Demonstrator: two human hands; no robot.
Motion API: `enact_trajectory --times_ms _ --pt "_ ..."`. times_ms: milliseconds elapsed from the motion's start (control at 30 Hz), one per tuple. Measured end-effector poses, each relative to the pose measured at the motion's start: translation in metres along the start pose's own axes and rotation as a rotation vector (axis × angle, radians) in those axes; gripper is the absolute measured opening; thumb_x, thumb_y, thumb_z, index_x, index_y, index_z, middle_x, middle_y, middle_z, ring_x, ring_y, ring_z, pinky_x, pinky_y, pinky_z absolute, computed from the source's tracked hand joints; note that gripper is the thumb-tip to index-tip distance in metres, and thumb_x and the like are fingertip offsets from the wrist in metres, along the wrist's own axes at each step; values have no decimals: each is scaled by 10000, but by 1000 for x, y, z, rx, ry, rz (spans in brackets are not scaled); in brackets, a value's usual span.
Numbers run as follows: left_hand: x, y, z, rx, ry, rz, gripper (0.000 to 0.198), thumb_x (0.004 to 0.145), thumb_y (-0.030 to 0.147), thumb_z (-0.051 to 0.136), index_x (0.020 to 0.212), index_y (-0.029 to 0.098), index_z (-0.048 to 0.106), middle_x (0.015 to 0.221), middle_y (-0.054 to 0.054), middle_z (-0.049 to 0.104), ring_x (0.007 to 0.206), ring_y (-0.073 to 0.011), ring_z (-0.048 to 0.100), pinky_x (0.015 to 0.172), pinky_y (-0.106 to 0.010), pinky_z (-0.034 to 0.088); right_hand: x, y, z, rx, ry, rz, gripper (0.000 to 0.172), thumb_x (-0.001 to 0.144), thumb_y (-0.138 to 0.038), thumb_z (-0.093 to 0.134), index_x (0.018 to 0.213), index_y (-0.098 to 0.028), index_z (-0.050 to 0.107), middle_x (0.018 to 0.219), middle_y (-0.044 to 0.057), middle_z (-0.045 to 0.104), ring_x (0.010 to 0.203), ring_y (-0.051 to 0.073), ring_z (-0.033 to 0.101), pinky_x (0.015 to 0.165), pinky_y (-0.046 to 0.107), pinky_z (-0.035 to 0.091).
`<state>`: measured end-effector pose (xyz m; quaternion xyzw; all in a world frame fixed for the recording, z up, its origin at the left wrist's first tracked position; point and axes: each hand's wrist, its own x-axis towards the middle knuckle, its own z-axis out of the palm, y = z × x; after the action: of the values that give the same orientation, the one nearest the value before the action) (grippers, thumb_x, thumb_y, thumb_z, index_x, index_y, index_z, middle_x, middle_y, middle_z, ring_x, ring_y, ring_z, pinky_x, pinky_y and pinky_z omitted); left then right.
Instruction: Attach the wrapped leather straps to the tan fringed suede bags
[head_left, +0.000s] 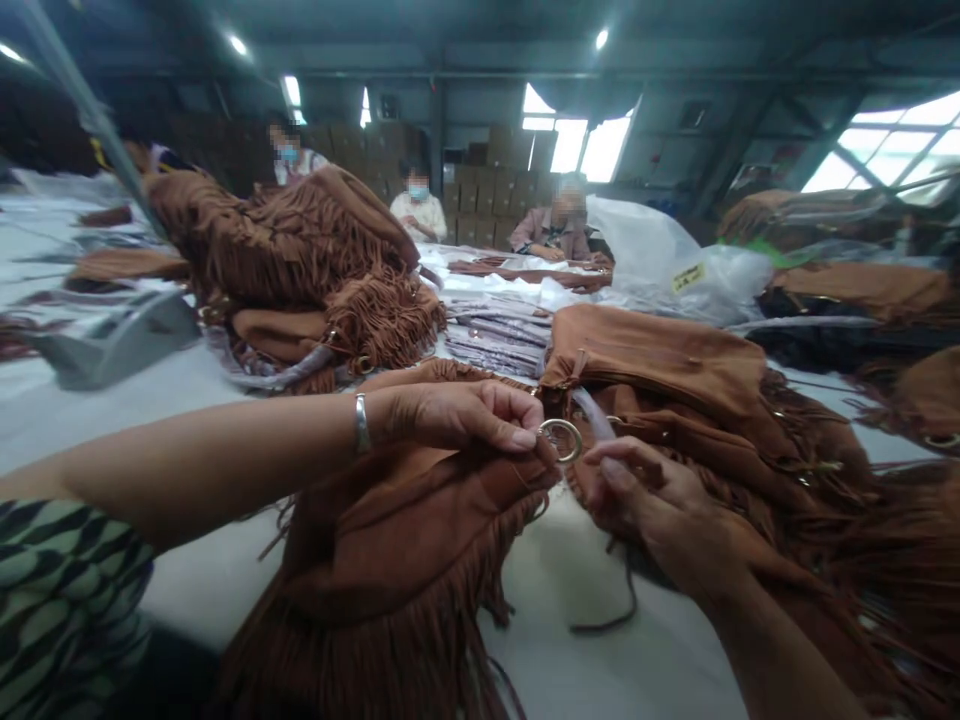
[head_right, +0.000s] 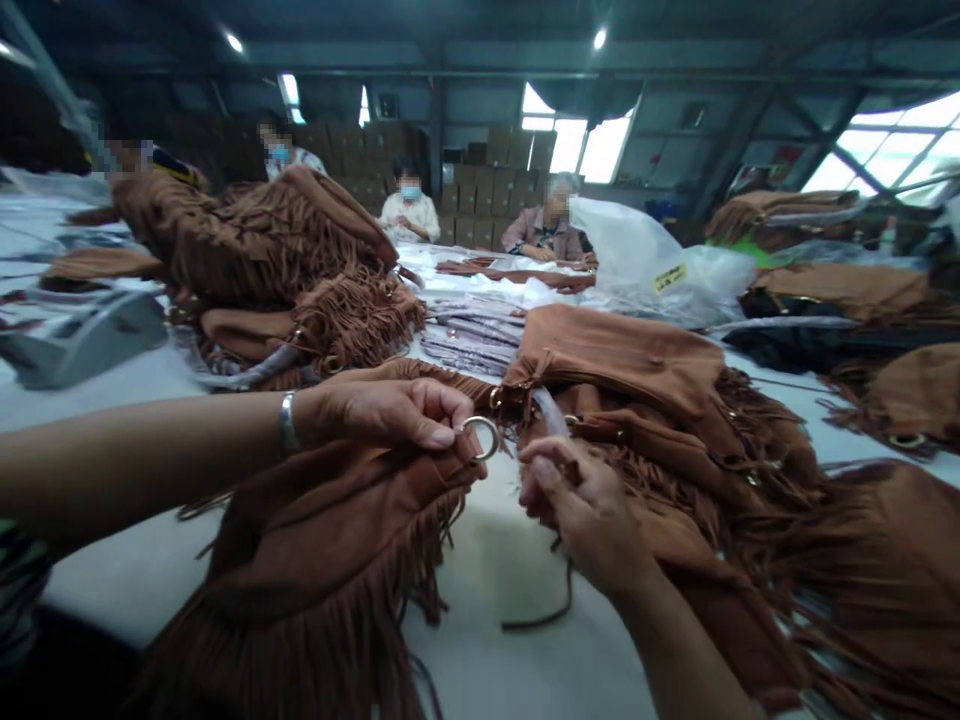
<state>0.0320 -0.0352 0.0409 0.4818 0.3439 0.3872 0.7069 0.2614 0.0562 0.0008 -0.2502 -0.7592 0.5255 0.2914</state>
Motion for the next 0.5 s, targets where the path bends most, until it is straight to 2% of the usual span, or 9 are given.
enact_trajectory --times_ms 67,167,267,367,500 --pt "-9 3 -2 -23 45 36 204 720 207 727 775 121 550 842 -28 622 752 -94 561 766 -225 415 2 -12 16 271 -12 57 194 822 -373 624 883 -189 641 546 -18 520 477 108 441 433 222 327" --pt "-13 -2 -3 -83 97 80 237 694 230 749 776 119 557 838 -31 617 784 -114 572 787 -243 420 4 -27 39 433 26 84 205 759 -350 710 854 -173 668 542 -20 525 448 72 408 399 187 282" --pt "-15 -7 -7 -118 79 91 268 678 271 763 800 121 577 807 -20 613 744 -105 559 743 -225 417 6 -32 55 451 54 68 181 742 -336 731 769 -168 668 563 -8 557 450 60 425 401 175 292" --pt "-20 -7 -16 -60 3 67 221 721 271 728 811 111 604 786 -19 607 687 -84 524 693 -201 400 8 -30 58 442 54 62 199 786 -345 689 711 -164 653 549 -6 552 442 56 418 406 182 287" --pt "-26 -9 -27 -30 -71 16 158 746 256 695 771 118 623 722 -5 580 658 -90 502 683 -209 405 18 -30 53 374 -84 124 291 835 -406 625 677 -162 642 471 -37 440 415 60 358 395 199 252"
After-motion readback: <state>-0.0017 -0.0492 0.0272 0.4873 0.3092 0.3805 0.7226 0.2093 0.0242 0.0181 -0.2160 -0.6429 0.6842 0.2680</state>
